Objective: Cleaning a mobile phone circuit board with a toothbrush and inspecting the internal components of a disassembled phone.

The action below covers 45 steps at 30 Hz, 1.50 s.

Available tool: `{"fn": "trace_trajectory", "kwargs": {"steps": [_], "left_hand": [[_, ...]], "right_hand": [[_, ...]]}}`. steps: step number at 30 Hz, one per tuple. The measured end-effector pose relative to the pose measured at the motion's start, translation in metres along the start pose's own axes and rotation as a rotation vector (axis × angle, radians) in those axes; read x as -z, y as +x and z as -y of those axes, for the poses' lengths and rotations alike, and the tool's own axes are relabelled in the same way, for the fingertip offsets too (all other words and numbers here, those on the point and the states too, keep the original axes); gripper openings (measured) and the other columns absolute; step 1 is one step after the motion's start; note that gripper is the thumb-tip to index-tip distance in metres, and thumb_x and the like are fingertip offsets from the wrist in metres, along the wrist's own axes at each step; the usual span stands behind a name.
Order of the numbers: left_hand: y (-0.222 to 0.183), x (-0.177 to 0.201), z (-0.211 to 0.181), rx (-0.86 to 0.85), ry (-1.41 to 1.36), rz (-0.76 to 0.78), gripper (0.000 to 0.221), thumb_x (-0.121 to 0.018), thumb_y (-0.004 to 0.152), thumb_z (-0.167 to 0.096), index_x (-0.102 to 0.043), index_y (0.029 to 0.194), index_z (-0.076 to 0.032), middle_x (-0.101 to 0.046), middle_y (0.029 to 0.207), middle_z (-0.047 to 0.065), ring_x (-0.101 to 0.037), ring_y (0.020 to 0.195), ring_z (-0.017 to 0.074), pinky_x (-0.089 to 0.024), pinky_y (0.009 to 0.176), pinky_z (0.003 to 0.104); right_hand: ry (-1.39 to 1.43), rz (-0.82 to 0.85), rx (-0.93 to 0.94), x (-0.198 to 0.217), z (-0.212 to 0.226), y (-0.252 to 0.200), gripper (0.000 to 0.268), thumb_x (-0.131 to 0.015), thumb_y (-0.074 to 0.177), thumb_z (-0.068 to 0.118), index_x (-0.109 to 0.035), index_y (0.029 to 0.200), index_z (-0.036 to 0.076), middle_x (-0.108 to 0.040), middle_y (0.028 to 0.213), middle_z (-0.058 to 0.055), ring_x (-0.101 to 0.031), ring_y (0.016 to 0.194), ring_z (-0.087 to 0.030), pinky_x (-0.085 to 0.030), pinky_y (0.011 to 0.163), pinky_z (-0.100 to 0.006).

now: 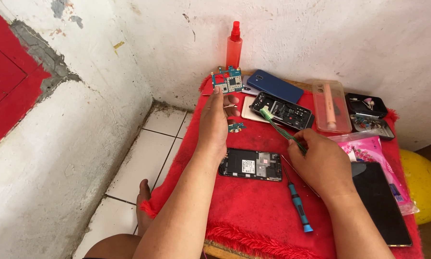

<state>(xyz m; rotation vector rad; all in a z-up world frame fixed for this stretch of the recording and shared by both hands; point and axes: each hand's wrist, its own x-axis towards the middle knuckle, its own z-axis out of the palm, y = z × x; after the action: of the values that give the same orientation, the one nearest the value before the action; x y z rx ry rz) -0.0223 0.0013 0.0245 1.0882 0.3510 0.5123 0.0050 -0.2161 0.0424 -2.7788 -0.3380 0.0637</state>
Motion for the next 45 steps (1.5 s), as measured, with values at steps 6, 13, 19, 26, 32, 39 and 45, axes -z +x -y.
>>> {"fn": "trace_trajectory", "kwargs": {"steps": [6, 13, 19, 26, 32, 39, 45], "left_hand": [[-0.002, -0.001, -0.004, 0.002, -0.002, -0.008, 0.041, -0.041, 0.11, -0.047, -0.063, 0.1, -0.014, -0.069, 0.096, 0.004, -0.064, 0.074, 0.0127, -0.043, 0.063, 0.029], [0.003, 0.0, 0.004, -0.009, -0.007, -0.018, 0.04, -0.042, 0.109, -0.048, -0.062, 0.096, -0.016, -0.068, 0.088, 0.002, -0.065, 0.07, 0.0128, -0.043, 0.062, 0.029], [0.0, -0.003, 0.0, 0.002, 0.022, -0.038, 0.039, -0.042, 0.108, -0.049, -0.061, 0.095, -0.017, -0.068, 0.087, 0.001, -0.064, 0.069, 0.0122, -0.043, 0.062, 0.029], [-0.001, -0.005, -0.003, 0.011, 0.046, -0.055, 0.043, -0.041, 0.108, -0.05, -0.062, 0.094, -0.015, -0.068, 0.086, 0.002, -0.064, 0.069, 0.013, -0.042, 0.064, 0.03], [0.0, -0.004, -0.003, 0.012, 0.03, -0.062, 0.044, -0.042, 0.108, -0.051, -0.063, 0.095, -0.014, -0.069, 0.087, 0.003, -0.064, 0.07, 0.0134, -0.043, 0.065, 0.031], [-0.001, -0.003, -0.005, 0.018, -0.004, -0.043, 0.043, -0.041, 0.108, -0.051, -0.063, 0.105, -0.014, -0.073, 0.103, 0.006, -0.063, 0.07, 0.0116, -0.041, 0.065, 0.03], [-0.002, -0.003, -0.009, 0.015, -0.032, -0.04, 0.041, -0.04, 0.108, -0.049, -0.061, 0.11, -0.014, -0.073, 0.113, 0.006, -0.062, 0.069, 0.0102, -0.041, 0.064, 0.029]], "right_hand": [[0.06, -0.094, 0.036, -0.002, 0.005, -0.002, 0.027, -0.063, 0.096, 0.035, -0.077, 0.113, 0.02, -0.078, 0.1, -0.011, -0.074, 0.101, -0.034, -0.058, 0.085, -0.047], [0.006, -0.046, 0.066, -0.005, 0.0, 0.003, 0.027, -0.064, 0.092, 0.039, -0.077, 0.111, 0.024, -0.076, 0.105, -0.006, -0.073, 0.105, -0.03, -0.059, 0.087, -0.045], [-0.005, -0.108, 0.148, -0.003, -0.001, 0.001, 0.032, -0.066, 0.093, 0.035, -0.075, 0.119, 0.019, -0.072, 0.111, -0.009, -0.072, 0.108, -0.03, -0.06, 0.088, -0.044], [0.002, -0.137, 0.204, 0.002, -0.001, -0.002, 0.037, -0.065, 0.093, 0.03, -0.073, 0.128, 0.019, -0.071, 0.115, -0.011, -0.073, 0.104, -0.032, -0.06, 0.086, -0.042], [0.01, -0.147, 0.219, 0.001, -0.001, -0.001, 0.039, -0.066, 0.093, 0.031, -0.073, 0.128, 0.018, -0.071, 0.115, -0.011, -0.075, 0.099, -0.03, -0.061, 0.082, -0.04], [0.037, -0.42, 0.406, -0.017, -0.011, 0.003, 0.033, -0.071, 0.086, 0.02, -0.077, 0.118, 0.018, -0.071, 0.102, -0.007, -0.074, 0.094, -0.032, -0.06, 0.079, -0.042], [0.012, -0.547, 0.581, -0.033, -0.016, 0.015, 0.051, -0.067, 0.072, 0.011, -0.076, 0.122, 0.019, -0.07, 0.116, -0.007, -0.07, 0.108, -0.033, -0.057, 0.087, -0.046]]}}
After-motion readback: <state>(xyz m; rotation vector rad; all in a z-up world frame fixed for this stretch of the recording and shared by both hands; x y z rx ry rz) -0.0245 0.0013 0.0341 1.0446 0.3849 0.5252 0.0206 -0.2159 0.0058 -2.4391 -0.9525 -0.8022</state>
